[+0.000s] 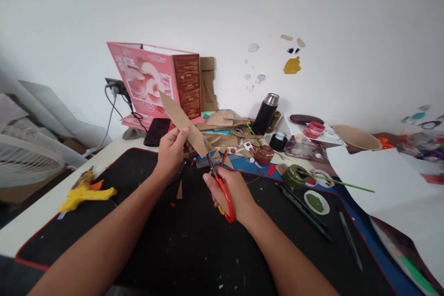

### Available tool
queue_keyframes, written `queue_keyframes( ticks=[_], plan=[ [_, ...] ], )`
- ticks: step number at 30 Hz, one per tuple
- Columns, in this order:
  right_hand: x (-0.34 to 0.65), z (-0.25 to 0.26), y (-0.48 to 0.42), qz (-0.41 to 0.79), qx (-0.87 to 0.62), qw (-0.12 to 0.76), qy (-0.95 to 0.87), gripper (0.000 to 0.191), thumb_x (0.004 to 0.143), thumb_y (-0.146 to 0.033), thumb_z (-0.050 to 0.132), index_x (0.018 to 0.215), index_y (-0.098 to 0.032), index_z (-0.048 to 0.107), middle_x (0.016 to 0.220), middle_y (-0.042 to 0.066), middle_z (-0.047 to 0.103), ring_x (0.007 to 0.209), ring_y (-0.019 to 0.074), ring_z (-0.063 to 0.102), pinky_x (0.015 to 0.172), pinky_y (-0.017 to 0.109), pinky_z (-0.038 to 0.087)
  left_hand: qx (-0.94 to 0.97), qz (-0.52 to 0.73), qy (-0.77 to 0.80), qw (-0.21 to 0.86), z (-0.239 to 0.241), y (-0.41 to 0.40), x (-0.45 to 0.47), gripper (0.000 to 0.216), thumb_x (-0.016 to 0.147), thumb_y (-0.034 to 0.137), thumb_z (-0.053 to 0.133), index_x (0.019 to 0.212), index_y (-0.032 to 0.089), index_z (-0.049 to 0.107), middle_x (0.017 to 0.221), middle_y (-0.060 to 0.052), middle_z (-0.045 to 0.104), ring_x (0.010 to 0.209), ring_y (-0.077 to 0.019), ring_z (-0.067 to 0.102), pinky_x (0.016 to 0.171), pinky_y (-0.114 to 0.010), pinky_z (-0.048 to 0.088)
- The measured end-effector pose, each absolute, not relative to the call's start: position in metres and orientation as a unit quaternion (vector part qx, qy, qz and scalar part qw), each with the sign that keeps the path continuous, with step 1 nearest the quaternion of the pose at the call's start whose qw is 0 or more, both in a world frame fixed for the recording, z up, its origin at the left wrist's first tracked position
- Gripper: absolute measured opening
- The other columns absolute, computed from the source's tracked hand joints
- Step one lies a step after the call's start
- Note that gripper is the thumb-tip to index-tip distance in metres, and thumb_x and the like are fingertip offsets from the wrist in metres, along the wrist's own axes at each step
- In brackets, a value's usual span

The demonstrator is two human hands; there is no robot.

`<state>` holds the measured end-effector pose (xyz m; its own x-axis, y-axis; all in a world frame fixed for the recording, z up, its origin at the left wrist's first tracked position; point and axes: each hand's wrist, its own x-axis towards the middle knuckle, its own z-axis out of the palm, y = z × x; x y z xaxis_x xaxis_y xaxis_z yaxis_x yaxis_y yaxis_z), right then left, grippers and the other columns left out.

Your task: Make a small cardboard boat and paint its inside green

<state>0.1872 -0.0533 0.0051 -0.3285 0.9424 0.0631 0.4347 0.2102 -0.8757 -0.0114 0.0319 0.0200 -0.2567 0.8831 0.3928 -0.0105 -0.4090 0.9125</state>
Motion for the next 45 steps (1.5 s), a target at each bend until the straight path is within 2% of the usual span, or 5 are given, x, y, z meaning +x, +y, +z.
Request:
queue_keyframes(
  ticks=[13, 18, 21, 28, 45],
  plan=[
    [0.190, 0.004, -0.048, 0.469, -0.432, 0.342, -0.690, 0.046, 0.096, -0.066, 0.080, 0.102, -0.022, 0.069, 0.089, 0.005, 0.079, 0.078, 0.0228, 0.082, 0.071, 0.030, 0.064, 0.512, 0.670, 0.411, 0.347, 0.032, 0.021, -0.003, 0.056, 0.083, 0.066, 0.085, 0.065, 0.020, 0.058, 0.053, 0.005, 0.048, 0.044, -0.0098, 0.043, 0.040, -0.021, 0.038],
    [0.189, 0.006, -0.049, 0.487, -0.460, 0.331, -0.664, 0.046, 0.102, -0.069, 0.071, 0.104, -0.023, 0.068, 0.073, 0.001, 0.075, 0.053, 0.0170, 0.072, 0.049, 0.024, 0.055, 0.517, 0.655, 0.410, 0.369, 0.029, 0.021, -0.003, 0.056, 0.083, 0.067, 0.084, 0.066, 0.021, 0.059, 0.052, 0.004, 0.052, 0.043, -0.0109, 0.046, 0.040, -0.022, 0.040],
    [0.190, 0.010, -0.050, 0.467, -0.473, 0.322, -0.674, 0.044, 0.103, -0.067, 0.070, 0.100, -0.023, 0.067, 0.062, -0.003, 0.067, 0.044, 0.0145, 0.063, 0.045, 0.023, 0.049, 0.515, 0.652, 0.405, 0.382, 0.026, 0.023, -0.004, 0.055, 0.085, 0.067, 0.082, 0.067, 0.021, 0.058, 0.052, 0.004, 0.052, 0.044, -0.0118, 0.047, 0.041, -0.023, 0.042],
    [0.191, 0.010, -0.051, 0.442, -0.489, 0.326, -0.677, 0.044, 0.106, -0.065, 0.064, 0.092, -0.024, 0.063, 0.055, -0.004, 0.059, 0.042, 0.0151, 0.059, 0.046, 0.025, 0.044, 0.524, 0.654, 0.402, 0.368, 0.022, 0.025, -0.004, 0.056, 0.087, 0.065, 0.082, 0.063, 0.021, 0.056, 0.051, 0.003, 0.053, 0.045, -0.0109, 0.047, 0.043, -0.022, 0.040],
    [0.185, 0.002, -0.052, 0.391, -0.513, 0.326, -0.691, 0.035, 0.110, -0.050, 0.062, 0.085, -0.026, 0.058, 0.059, -0.001, 0.060, 0.053, 0.0205, 0.066, 0.054, 0.028, 0.045, 0.515, 0.649, 0.405, 0.388, 0.018, 0.026, -0.002, 0.051, 0.089, 0.060, 0.079, 0.065, 0.022, 0.055, 0.051, 0.004, 0.052, 0.044, -0.0110, 0.047, 0.043, -0.023, 0.038]
  ],
)
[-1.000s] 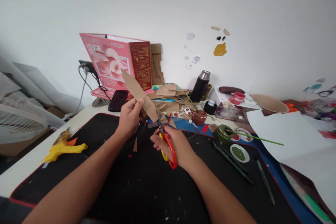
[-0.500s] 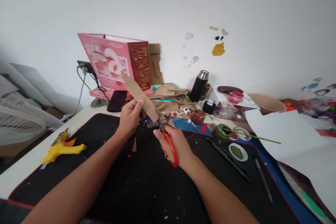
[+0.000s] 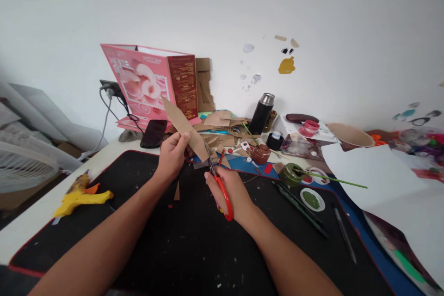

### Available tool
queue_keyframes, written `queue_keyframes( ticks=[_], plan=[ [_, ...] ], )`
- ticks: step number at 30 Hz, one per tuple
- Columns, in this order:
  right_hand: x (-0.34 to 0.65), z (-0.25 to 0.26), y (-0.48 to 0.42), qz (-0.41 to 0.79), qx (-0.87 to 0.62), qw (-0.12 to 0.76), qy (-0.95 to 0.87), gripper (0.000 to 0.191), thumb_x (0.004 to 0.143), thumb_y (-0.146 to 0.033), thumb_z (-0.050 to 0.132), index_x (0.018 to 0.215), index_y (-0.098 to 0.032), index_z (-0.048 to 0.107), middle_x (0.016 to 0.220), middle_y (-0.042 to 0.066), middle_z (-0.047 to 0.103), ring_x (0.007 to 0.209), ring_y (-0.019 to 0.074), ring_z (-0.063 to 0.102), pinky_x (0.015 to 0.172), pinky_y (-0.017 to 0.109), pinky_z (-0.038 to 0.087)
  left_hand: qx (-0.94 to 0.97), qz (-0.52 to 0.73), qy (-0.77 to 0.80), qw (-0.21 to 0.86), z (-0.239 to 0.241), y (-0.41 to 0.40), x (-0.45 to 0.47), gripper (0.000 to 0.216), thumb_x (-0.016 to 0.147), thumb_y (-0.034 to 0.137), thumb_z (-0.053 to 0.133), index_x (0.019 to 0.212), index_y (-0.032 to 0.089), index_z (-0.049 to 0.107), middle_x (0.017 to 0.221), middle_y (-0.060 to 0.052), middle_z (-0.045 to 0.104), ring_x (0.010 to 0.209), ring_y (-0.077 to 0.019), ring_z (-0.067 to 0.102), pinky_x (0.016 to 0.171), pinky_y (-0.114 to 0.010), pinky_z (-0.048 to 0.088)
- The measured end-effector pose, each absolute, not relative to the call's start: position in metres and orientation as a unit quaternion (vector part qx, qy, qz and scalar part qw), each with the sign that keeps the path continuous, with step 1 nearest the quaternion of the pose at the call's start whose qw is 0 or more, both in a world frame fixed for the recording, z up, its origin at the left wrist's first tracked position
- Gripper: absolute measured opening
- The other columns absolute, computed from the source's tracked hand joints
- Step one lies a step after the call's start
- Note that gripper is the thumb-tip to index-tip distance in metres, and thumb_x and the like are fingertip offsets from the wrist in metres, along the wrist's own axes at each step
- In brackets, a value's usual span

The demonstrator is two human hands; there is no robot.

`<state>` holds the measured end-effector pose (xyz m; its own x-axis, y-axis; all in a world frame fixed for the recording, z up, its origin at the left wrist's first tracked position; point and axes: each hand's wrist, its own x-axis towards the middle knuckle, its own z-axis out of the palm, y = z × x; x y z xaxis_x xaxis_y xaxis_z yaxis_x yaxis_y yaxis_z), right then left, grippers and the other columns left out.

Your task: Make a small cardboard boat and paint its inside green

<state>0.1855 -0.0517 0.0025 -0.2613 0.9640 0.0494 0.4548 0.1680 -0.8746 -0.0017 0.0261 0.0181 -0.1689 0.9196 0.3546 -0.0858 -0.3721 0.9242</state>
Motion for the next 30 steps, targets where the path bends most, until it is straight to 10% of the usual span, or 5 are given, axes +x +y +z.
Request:
queue_keyframes(
  ticks=[30],
  plan=[
    [0.1826, 0.0086, -0.0553, 0.372, -0.529, 0.321, -0.692, 0.029, 0.108, -0.042, 0.062, 0.085, -0.025, 0.061, 0.059, -0.001, 0.056, 0.051, 0.0195, 0.063, 0.052, 0.027, 0.043, 0.507, 0.658, 0.401, 0.386, 0.0207, 0.0248, 0.0010, 0.051, 0.086, 0.058, 0.081, 0.062, 0.022, 0.054, 0.050, 0.004, 0.049, 0.044, -0.0109, 0.045, 0.043, -0.023, 0.037]
  ],
)
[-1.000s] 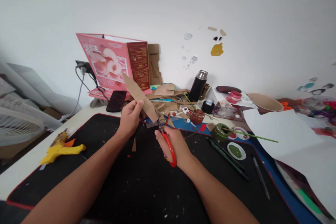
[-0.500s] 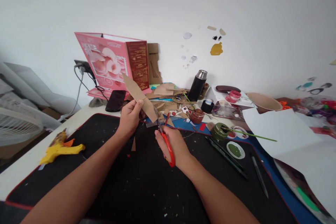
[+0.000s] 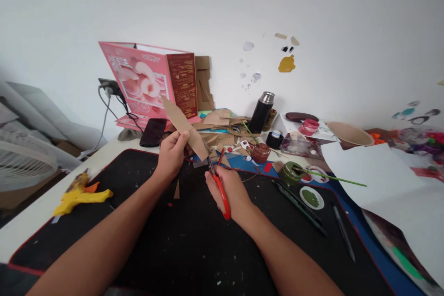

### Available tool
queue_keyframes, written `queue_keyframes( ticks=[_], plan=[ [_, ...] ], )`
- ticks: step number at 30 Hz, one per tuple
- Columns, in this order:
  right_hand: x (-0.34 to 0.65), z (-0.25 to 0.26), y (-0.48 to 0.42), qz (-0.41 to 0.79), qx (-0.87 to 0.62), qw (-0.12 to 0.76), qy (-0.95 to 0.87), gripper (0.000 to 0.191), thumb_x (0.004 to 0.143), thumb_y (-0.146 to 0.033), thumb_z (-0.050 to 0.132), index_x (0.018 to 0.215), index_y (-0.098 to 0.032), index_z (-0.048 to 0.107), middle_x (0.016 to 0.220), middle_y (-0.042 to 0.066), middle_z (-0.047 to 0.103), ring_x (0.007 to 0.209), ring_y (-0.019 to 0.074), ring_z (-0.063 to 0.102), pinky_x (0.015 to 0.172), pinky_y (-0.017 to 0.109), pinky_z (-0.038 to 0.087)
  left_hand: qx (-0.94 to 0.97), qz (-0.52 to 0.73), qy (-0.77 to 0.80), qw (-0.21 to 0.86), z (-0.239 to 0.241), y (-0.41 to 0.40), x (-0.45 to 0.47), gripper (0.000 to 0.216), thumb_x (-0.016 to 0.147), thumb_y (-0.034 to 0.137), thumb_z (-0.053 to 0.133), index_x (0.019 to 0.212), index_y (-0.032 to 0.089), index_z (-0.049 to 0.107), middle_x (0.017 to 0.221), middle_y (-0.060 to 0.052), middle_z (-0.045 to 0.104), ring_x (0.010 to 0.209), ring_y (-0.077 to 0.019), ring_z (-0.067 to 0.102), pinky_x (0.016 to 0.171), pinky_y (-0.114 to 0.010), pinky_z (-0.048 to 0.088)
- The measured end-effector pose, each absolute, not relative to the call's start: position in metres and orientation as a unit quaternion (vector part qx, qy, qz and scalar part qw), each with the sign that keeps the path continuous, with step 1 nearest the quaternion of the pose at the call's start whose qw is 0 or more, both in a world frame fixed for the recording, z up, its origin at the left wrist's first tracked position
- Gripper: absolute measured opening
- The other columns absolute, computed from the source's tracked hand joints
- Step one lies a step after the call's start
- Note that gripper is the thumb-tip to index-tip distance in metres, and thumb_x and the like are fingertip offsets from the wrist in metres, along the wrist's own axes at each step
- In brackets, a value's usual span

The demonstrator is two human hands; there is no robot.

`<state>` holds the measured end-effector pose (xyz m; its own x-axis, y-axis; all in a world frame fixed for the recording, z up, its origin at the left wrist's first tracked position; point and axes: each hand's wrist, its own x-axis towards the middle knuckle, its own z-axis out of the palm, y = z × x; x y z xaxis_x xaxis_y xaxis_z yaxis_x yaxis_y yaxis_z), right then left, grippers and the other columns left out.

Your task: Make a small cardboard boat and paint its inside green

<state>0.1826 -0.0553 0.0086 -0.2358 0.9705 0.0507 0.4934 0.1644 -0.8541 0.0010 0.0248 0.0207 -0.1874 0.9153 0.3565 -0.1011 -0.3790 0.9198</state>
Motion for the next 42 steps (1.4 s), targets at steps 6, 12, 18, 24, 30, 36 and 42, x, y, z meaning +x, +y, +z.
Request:
queue_keyframes(
  ticks=[6, 12, 18, 24, 30, 36, 42],
  plan=[
    [0.185, 0.006, -0.052, 0.393, -0.515, 0.319, -0.692, 0.029, 0.108, -0.042, 0.063, 0.085, -0.025, 0.059, 0.055, -0.004, 0.056, 0.046, 0.0176, 0.063, 0.051, 0.026, 0.046, 0.505, 0.658, 0.402, 0.390, 0.019, 0.026, 0.000, 0.052, 0.086, 0.060, 0.081, 0.062, 0.022, 0.054, 0.050, 0.004, 0.049, 0.044, -0.0111, 0.046, 0.043, -0.023, 0.038],
    [0.190, 0.010, -0.051, 0.443, -0.469, 0.324, -0.692, 0.035, 0.108, -0.054, 0.066, 0.091, -0.023, 0.063, 0.059, -0.002, 0.068, 0.050, 0.0165, 0.070, 0.055, 0.024, 0.053, 0.504, 0.656, 0.398, 0.397, 0.023, 0.024, -0.001, 0.055, 0.085, 0.061, 0.084, 0.061, 0.022, 0.052, 0.051, 0.004, 0.048, 0.044, -0.0114, 0.046, 0.042, -0.023, 0.038],
    [0.191, 0.011, -0.050, 0.485, -0.456, 0.322, -0.673, 0.040, 0.100, -0.062, 0.077, 0.100, -0.022, 0.068, 0.070, 0.001, 0.076, 0.062, 0.0191, 0.078, 0.060, 0.025, 0.059, 0.495, 0.653, 0.408, 0.402, 0.025, 0.025, -0.003, 0.052, 0.085, 0.059, 0.083, 0.064, 0.022, 0.054, 0.053, 0.004, 0.047, 0.044, -0.0111, 0.044, 0.041, -0.023, 0.040],
    [0.190, 0.000, -0.045, 0.518, -0.431, 0.343, -0.654, 0.047, 0.093, -0.065, 0.084, 0.105, -0.022, 0.068, 0.085, 0.004, 0.078, 0.074, 0.0218, 0.082, 0.064, 0.027, 0.063, 0.526, 0.632, 0.414, 0.391, 0.023, 0.024, -0.007, 0.052, 0.086, 0.061, 0.081, 0.065, 0.021, 0.056, 0.052, 0.003, 0.051, 0.045, -0.0116, 0.046, 0.043, -0.023, 0.039],
    [0.190, 0.006, -0.046, 0.530, -0.445, 0.342, -0.636, 0.051, 0.094, -0.071, 0.078, 0.101, -0.022, 0.067, 0.072, 0.001, 0.073, 0.057, 0.0182, 0.073, 0.052, 0.025, 0.057, 0.575, 0.601, 0.422, 0.361, 0.023, 0.021, -0.005, 0.047, 0.092, 0.058, 0.077, 0.068, 0.020, 0.060, 0.053, 0.003, 0.054, 0.047, -0.0115, 0.047, 0.046, -0.023, 0.038],
    [0.191, 0.010, -0.048, 0.471, -0.476, 0.343, -0.659, 0.049, 0.099, -0.071, 0.072, 0.088, -0.024, 0.061, 0.055, -0.004, 0.060, 0.043, 0.0158, 0.060, 0.047, 0.025, 0.047, 0.580, 0.592, 0.433, 0.355, 0.018, 0.023, -0.007, 0.047, 0.094, 0.057, 0.074, 0.068, 0.020, 0.060, 0.054, 0.003, 0.054, 0.047, -0.0122, 0.048, 0.048, -0.024, 0.038],
    [0.190, 0.000, -0.046, 0.452, -0.490, 0.345, -0.661, 0.047, 0.104, -0.065, 0.066, 0.082, -0.026, 0.054, 0.053, -0.003, 0.059, 0.041, 0.0159, 0.057, 0.047, 0.026, 0.041, 0.580, 0.585, 0.442, 0.355, 0.014, 0.024, -0.005, 0.049, 0.093, 0.058, 0.073, 0.066, 0.021, 0.058, 0.053, 0.003, 0.053, 0.046, -0.0119, 0.047, 0.047, -0.024, 0.036]
  ],
)
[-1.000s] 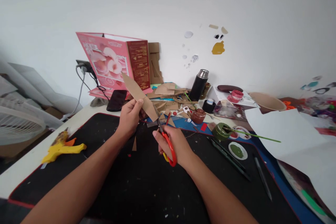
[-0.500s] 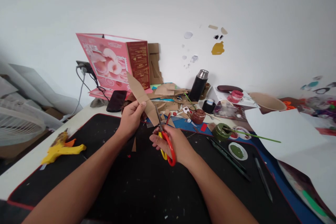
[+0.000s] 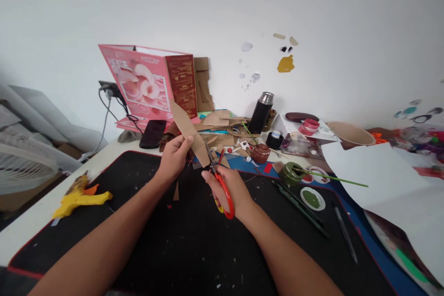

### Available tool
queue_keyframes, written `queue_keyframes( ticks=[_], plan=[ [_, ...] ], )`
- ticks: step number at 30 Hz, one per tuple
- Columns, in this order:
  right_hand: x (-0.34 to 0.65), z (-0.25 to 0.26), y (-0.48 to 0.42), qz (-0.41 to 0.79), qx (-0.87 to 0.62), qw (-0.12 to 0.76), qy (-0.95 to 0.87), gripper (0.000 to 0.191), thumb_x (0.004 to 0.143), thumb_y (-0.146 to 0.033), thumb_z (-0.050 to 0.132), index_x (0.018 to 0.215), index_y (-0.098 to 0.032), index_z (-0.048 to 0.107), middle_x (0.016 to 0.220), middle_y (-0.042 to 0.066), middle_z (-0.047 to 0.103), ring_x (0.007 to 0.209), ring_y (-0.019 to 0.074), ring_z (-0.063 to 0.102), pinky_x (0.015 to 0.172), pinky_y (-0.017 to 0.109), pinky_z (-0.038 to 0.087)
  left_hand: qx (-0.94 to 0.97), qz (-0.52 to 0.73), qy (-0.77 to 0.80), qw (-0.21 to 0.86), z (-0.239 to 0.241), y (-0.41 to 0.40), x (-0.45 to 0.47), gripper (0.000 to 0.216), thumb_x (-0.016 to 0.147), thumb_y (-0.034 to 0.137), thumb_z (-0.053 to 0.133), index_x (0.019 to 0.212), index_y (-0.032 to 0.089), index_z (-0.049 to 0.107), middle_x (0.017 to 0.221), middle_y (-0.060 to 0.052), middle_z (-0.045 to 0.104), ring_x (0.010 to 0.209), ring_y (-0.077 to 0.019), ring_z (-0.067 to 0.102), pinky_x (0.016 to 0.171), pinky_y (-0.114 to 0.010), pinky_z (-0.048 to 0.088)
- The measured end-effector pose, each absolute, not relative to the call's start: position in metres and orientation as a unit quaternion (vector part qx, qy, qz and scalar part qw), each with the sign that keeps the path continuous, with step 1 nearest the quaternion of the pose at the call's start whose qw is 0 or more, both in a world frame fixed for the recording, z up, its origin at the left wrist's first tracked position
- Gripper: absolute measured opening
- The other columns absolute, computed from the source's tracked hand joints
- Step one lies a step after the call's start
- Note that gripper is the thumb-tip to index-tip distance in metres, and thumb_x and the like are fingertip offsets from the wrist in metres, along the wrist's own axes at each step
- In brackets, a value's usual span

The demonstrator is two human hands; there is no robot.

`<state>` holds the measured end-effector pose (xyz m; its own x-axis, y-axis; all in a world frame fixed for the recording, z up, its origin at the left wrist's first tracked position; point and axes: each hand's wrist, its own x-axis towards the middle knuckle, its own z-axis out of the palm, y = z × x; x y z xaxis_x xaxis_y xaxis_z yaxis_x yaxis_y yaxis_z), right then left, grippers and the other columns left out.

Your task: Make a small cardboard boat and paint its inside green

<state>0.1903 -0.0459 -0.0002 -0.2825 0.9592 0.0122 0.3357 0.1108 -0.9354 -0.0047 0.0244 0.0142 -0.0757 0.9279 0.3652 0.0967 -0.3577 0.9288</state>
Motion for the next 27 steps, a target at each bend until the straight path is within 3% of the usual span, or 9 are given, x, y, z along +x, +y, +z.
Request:
queue_keyframes(
  ticks=[14, 27],
  plan=[
    [0.1822, -0.0094, -0.0503, 0.465, -0.496, 0.366, -0.635, 0.034, 0.107, -0.050, 0.063, 0.084, -0.026, 0.055, 0.046, -0.006, 0.053, 0.035, 0.0162, 0.054, 0.043, 0.025, 0.034, 0.564, 0.589, 0.442, 0.374, 0.0086, 0.0265, 0.0002, 0.049, 0.089, 0.061, 0.073, 0.066, 0.021, 0.057, 0.053, 0.002, 0.054, 0.047, -0.0120, 0.047, 0.047, -0.024, 0.037],
    [0.1808, -0.0096, -0.0511, 0.457, -0.514, 0.355, -0.634, 0.032, 0.107, -0.047, 0.063, 0.085, -0.026, 0.055, 0.051, -0.006, 0.053, 0.040, 0.0155, 0.056, 0.046, 0.025, 0.039, 0.554, 0.587, 0.446, 0.387, 0.0041, 0.0284, -0.0009, 0.049, 0.089, 0.062, 0.074, 0.067, 0.021, 0.059, 0.053, 0.002, 0.056, 0.047, -0.0129, 0.049, 0.047, -0.024, 0.040]
  ],
)
